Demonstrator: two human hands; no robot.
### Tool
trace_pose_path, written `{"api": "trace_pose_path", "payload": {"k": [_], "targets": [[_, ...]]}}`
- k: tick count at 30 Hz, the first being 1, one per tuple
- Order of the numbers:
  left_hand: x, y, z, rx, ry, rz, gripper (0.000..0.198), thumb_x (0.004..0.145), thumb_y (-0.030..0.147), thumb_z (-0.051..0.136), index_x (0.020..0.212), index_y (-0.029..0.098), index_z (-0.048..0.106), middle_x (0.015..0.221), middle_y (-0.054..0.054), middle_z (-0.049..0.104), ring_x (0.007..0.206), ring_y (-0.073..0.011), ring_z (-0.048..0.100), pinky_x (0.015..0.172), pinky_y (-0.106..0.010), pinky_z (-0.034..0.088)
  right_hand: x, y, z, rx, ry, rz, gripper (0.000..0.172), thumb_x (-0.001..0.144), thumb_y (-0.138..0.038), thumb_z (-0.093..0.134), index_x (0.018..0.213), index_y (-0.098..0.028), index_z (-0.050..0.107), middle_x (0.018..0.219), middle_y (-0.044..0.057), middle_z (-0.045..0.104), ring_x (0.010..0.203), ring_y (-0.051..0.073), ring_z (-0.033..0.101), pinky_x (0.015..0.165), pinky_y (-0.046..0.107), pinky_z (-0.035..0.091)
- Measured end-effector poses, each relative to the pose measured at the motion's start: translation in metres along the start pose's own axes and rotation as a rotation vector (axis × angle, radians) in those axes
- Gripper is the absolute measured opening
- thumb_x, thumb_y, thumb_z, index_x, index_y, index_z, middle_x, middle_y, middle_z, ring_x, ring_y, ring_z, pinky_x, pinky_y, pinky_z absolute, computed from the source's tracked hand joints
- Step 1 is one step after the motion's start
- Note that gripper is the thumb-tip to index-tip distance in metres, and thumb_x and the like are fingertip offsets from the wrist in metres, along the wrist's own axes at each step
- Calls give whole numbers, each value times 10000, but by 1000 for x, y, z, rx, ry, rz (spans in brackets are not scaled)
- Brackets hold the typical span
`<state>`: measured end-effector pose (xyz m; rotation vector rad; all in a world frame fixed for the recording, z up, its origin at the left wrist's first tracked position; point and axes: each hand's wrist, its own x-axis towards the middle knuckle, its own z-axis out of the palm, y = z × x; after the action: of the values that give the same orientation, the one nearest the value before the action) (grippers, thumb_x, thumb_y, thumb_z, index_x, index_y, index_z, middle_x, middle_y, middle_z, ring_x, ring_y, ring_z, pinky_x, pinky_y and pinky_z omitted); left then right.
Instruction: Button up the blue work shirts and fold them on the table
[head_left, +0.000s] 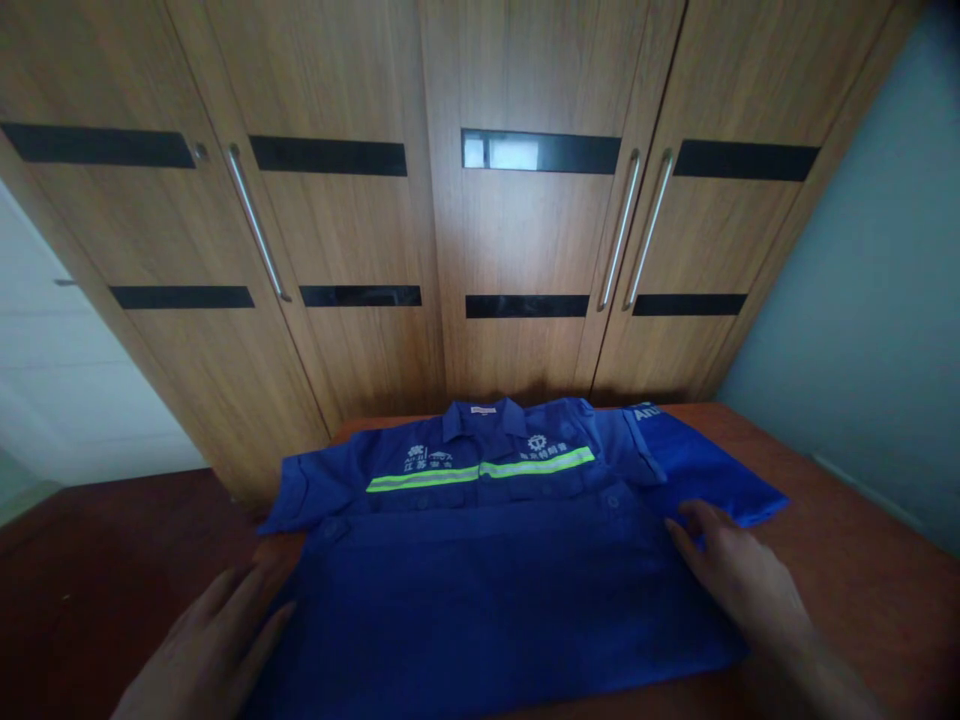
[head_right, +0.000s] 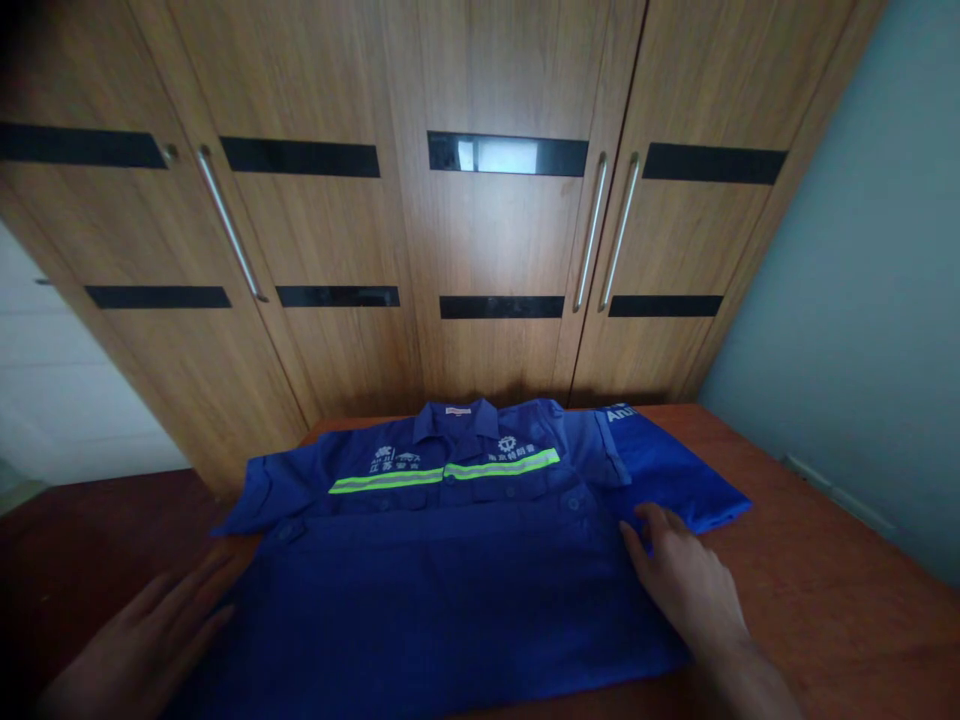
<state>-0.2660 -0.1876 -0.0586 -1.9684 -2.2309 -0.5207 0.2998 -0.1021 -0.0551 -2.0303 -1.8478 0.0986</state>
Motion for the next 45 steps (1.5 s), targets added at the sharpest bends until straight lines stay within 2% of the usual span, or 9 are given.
{"api": "trace_pose_path", "payload": {"k": [3, 6, 11, 18, 21, 24, 30, 36, 45], "targets": [[11, 43, -2, 33, 5, 251, 490, 865, 503, 426, 1266, 259, 568, 1348, -62, 563, 1223, -274, 535, 1071, -456, 393, 2, -33, 5, 51, 90, -296, 324, 919, -372, 401, 1135, -208, 577, 1167, 108, 633, 1043, 269, 623, 907, 427, 503], [13, 70, 10, 111, -25, 381, 513, 883, 507, 439, 1347, 297, 499, 1435, -43, 481, 1298, -285, 459, 1056, -495, 400, 0, -50, 25, 157, 26, -516, 344, 914, -309, 441, 1231, -227, 546, 1278, 80, 579, 1186, 219, 544, 1027, 384, 441], [1, 66, 32, 216, 10, 407, 614, 884, 516, 457, 1444, 286, 354, 1492, -63, 392, 1362, -298, 365, 1080, -530, 346, -10, -37, 52, 125, -32, -584, 388, 936, -311, 431, 1307, -232, 513, 1380, 69, 515, 1266, 226, 479, 1053, 437, 413], [8, 68, 22, 167, -116, 324, 576, 864, 511, 486, 1393, 289, 444, 1460, -66, 446, 1339, -307, 399, 1073, -551, 344, -10, -39, 48, 21, -58, -593, 380, 919, -271, 438, 1279, -230, 553, 1356, 69, 541, 1246, 237, 490, 1041, 450, 397], [29, 92, 15, 88, -137, 294, 482, 880, 412, 475, 1319, 224, 537, 1423, -102, 488, 1302, -301, 447, 1080, -541, 338, -4, -64, 44, 23, -53, -543, 347, 899, -246, 458, 1212, -200, 599, 1272, 91, 599, 1191, 253, 526, 1018, 466, 397], [64, 134, 17, -85, -184, 419, 425, 924, 303, 399, 1313, 188, 524, 1417, -93, 487, 1284, -230, 465, 1092, -413, 363, 7, -102, 48, 87, -77, -571, 338, 892, -230, 469, 1198, -177, 603, 1239, 108, 610, 1164, 256, 533, 1014, 457, 389], [146, 200, 60, -157, -270, 565, 406, 812, 18, 375, 1104, 131, 633, 1126, -110, 637, 1087, -196, 570, 1005, -313, 417, 43, -169, 72, 209, -155, -653, 314, 849, -139, 487, 1131, -142, 627, 1165, 110, 625, 1133, 227, 524, 1027, 355, 376], [171, 202, 90, -137, -240, 548, 451, 769, -1, 409, 1128, 165, 628, 1166, -108, 572, 1107, -226, 516, 986, -345, 415, 62, -180, 89, 147, -144, -655, 281, 831, -140, 517, 1077, -168, 648, 1144, 103, 579, 1100, 227, 498, 995, 351, 380], [173, 204, 90, -180, -151, 389, 506, 824, 78, 430, 1321, 171, 444, 1298, -140, 456, 1131, -229, 536, 942, -359, 446, 56, -176, 95, 97, -89, -667, 362, 857, -151, 491, 1207, -193, 578, 1160, 99, 527, 1080, 230, 457, 958, 361, 394]]}}
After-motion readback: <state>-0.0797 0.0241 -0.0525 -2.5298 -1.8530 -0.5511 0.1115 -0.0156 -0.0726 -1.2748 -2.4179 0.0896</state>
